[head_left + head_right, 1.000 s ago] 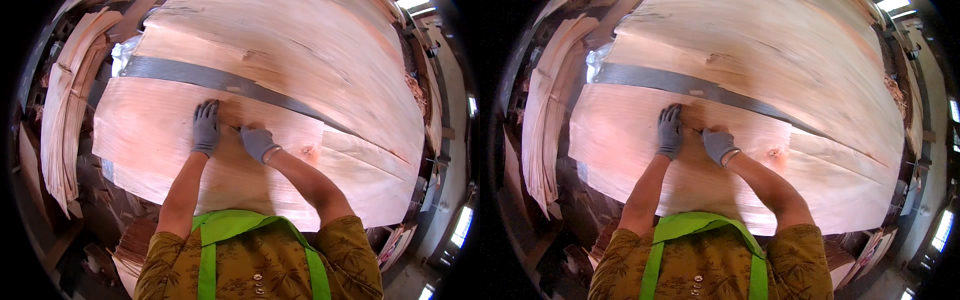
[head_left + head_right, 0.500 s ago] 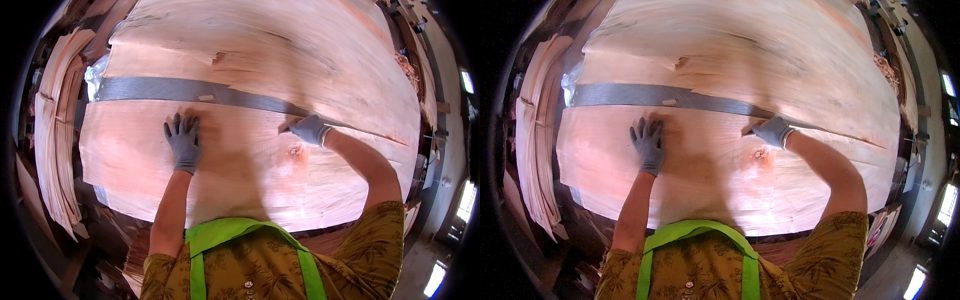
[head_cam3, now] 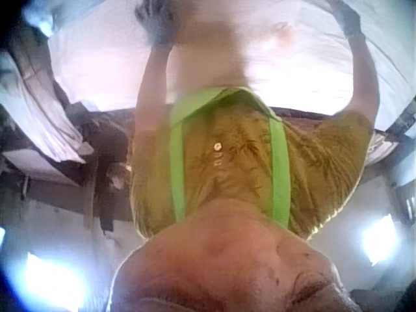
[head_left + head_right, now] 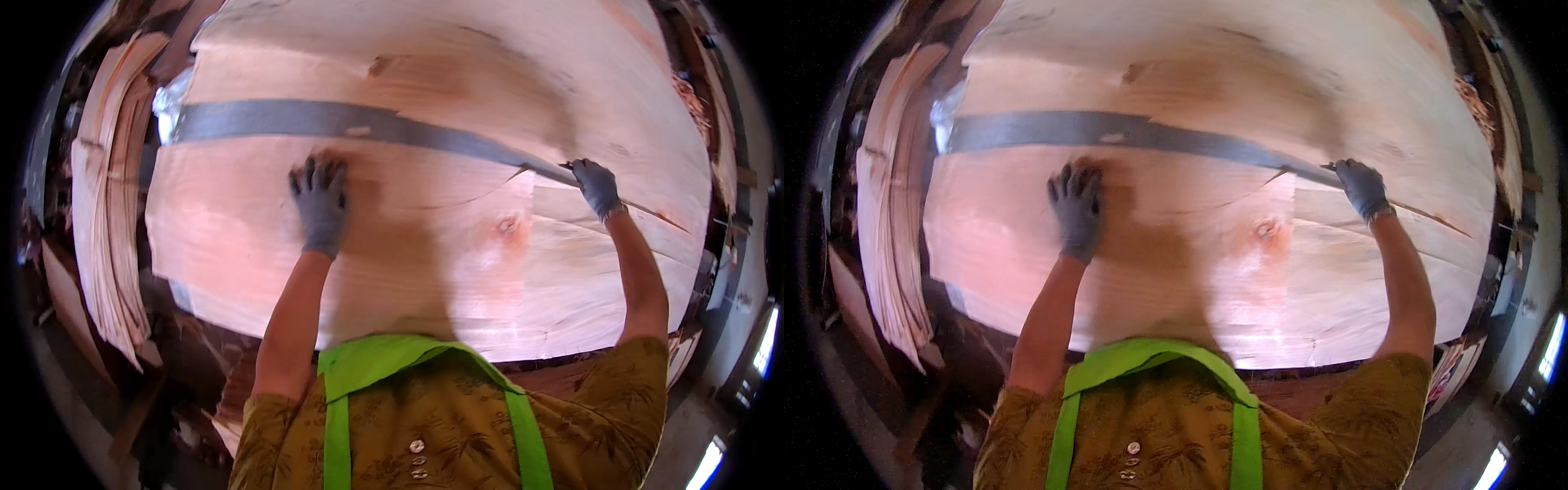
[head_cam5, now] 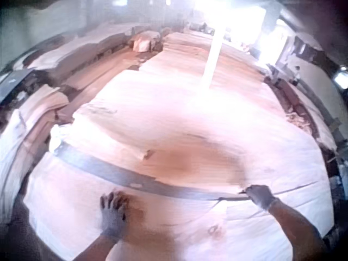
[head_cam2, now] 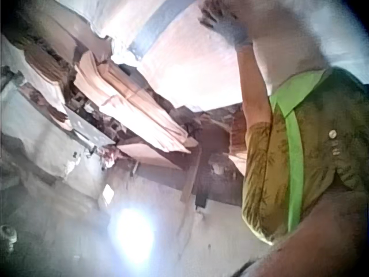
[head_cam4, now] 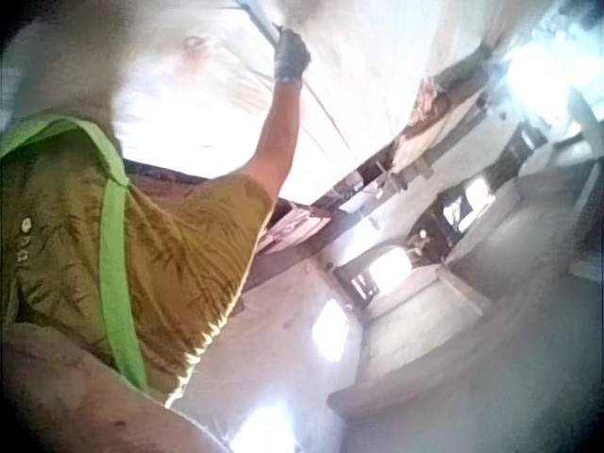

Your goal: The person joins wood veneer sheets using adhesive strips and a small hand blade, then flips and stacks the joined sheets.

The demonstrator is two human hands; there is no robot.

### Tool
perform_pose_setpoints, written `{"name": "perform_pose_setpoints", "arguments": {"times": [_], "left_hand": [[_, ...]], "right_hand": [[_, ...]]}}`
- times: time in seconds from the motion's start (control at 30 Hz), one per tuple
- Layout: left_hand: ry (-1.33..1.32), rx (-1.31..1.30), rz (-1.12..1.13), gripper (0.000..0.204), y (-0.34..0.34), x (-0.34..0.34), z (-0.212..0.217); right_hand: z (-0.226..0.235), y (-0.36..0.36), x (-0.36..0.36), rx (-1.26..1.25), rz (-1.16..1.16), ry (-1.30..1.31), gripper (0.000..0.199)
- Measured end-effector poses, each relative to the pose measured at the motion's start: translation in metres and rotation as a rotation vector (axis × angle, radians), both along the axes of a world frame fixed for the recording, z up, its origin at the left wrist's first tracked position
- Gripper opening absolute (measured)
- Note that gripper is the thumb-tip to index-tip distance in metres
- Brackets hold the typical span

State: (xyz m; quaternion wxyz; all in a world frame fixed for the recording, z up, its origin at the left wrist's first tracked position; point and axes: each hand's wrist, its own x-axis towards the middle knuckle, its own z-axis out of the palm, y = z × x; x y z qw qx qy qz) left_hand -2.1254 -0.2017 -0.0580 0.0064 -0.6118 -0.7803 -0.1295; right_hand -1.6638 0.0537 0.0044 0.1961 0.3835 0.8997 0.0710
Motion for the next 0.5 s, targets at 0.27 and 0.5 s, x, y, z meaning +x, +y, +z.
{"name": "perform_pose_setpoints", "arguments": {"times": [0.27,0.5], "left_hand": [[-0.044,0.104,-0.011,0.043,-0.003,-0.003,-0.008],[-0.14,-0.018,-0.188,0.063,-0.023,-0.013,0.006]], "right_hand": [[-0.022,-0.161,-0.194,-0.271,-0.217,0.684,0.014],[-0.055,-0.131,-0.257,-0.453,-0.426,0.523,0.027]]}}
